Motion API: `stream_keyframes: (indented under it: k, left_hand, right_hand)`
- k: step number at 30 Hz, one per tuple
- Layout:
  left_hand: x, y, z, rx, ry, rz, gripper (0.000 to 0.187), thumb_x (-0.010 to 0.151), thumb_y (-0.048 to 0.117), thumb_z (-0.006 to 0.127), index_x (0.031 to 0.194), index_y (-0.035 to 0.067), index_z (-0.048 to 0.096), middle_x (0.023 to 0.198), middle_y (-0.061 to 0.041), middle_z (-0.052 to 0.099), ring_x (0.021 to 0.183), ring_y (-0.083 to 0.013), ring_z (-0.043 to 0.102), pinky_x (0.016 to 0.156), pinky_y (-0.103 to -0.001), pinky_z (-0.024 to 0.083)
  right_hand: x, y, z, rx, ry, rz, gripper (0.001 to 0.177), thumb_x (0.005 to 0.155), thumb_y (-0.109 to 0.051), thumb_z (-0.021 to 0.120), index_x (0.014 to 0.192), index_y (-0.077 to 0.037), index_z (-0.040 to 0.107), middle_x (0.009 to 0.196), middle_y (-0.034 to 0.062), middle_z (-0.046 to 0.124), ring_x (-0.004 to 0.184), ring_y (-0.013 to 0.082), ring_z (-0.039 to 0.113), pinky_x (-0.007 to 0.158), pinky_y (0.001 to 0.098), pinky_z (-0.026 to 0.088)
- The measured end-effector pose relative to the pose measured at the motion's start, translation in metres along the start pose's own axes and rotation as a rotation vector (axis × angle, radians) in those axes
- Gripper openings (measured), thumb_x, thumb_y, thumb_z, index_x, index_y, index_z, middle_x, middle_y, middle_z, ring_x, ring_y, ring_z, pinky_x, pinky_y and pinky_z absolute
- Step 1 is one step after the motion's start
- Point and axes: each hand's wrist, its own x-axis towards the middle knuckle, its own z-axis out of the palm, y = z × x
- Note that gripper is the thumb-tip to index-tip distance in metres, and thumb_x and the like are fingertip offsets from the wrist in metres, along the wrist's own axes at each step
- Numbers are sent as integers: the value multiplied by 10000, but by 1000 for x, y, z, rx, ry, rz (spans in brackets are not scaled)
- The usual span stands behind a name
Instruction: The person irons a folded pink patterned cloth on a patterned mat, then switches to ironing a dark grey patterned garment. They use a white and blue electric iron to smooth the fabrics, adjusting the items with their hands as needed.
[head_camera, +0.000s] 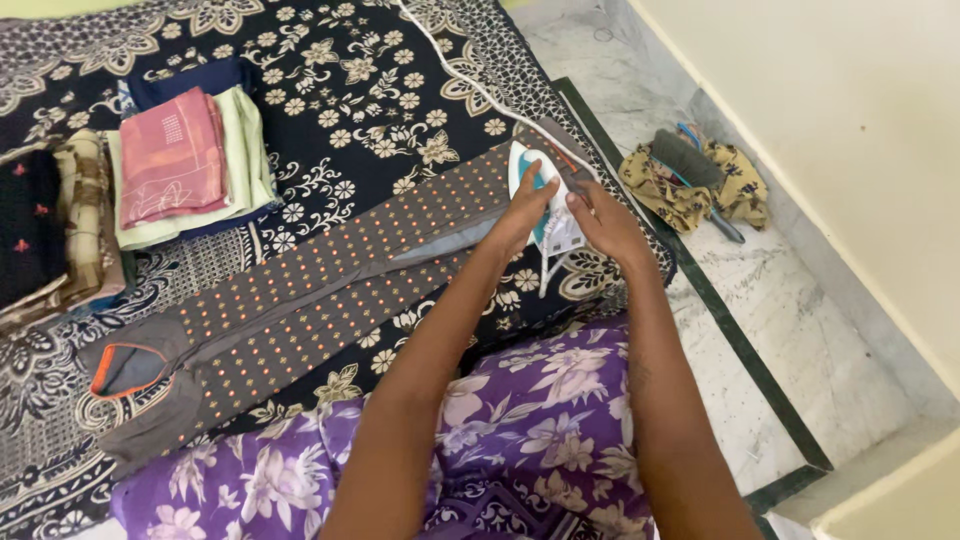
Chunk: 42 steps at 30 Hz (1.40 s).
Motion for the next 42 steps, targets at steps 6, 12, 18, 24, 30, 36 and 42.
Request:
stream_keyframes:
  k: [6,12,18,24,30,36,42]
  left_hand:
    - [-160,47,-135,766,137,-34,676,977,440,610,1523,97,404,1480,-196,469,1233,-343,598,1008,-434,529]
    - [-346,80,-296,1535,565,-204,665,921,495,605,1511,225,460,1593,-98,393,1498,-497,178,1079,-763,243]
    - [-454,66,-356,1628,891,-495,660,1011,639,417,1571,291,388,1719,-109,187,1541,-585,-30,1074,-869,41]
    - [-458,47,-358,1419,953,-596,736,964,673,350,1615,356,220,1724,-95,94,1493,-599,30,1070,-858,58]
    - [-456,50,-353,1445,996,-585,721,987,675,335,1623,351,235,1708,-106,133,1505,-571,77,1096,-837,70]
    - [-459,56,-345,1488,1043,-551,702,997,664,347,1613,335,276,1699,-119,172,1495,-583,96,1089,-835,95]
    - [-461,54,-343,1514,1076,-482,688,994,652,389,1595,322,330,1677,-121,224,1463,-593,162,1074,-823,145]
  right_hand:
    - [19,-27,36,-4,141,-290,917,761,-367,824,1470,37,406,1375,326,572,1226,452,583,989,476,473]
    - [29,-42,43,16,192,-59,688,794,-174,683,1462,-128,526,1210,236,707,1111,404,685,976,462,530]
    - [-6,-107,72,43,120,-309,672,803,-150,658,1466,-126,549,1174,233,721,1023,412,707,898,476,539]
    - [-24,-163,145,19,-36,-373,744,767,-164,671,1497,-187,524,1104,224,726,990,417,712,884,492,548]
    - [1,-185,171,26,15,-433,768,794,-167,674,1538,-160,486,1144,243,723,965,452,703,865,525,544]
    - [-44,-207,182,34,-144,-452,808,758,-151,649,1545,-167,465,1092,227,735,910,432,717,836,504,559]
    - [-39,-250,228,35,-104,-499,785,778,-159,655,1543,-189,483,1026,221,749,878,423,726,824,500,570]
